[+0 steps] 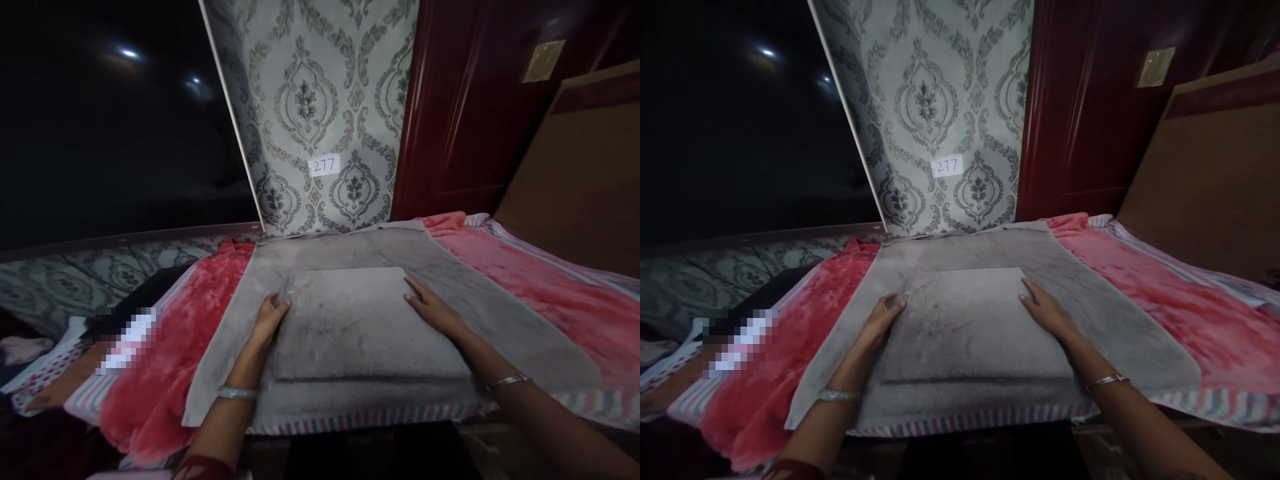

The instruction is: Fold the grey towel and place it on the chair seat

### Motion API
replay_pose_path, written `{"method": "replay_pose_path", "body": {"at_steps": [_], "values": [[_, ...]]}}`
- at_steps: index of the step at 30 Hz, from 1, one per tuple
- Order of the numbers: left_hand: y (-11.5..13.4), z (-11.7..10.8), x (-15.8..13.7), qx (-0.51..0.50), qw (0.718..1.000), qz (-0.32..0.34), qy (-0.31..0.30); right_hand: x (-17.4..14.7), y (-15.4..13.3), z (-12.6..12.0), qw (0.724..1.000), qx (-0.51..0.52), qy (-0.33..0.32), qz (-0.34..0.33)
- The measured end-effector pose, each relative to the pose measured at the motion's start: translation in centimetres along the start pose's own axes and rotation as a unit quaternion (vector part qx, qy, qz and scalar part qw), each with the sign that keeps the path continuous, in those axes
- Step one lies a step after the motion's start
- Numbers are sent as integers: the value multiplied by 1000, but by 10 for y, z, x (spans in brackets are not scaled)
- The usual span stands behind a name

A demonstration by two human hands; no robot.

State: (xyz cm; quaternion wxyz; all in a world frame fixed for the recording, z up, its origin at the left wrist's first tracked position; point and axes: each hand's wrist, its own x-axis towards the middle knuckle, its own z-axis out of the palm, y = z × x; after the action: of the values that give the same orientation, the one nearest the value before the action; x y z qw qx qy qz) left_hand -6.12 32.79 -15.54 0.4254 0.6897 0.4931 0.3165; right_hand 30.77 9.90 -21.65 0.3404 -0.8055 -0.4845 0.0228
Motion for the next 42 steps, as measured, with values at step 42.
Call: {"method": "replay_pose_path", "body": {"at_steps": [42], "values": [[54, -11, -68, -109, 959, 221, -144, 69, -287, -46, 796, -306, -183, -489]]}}
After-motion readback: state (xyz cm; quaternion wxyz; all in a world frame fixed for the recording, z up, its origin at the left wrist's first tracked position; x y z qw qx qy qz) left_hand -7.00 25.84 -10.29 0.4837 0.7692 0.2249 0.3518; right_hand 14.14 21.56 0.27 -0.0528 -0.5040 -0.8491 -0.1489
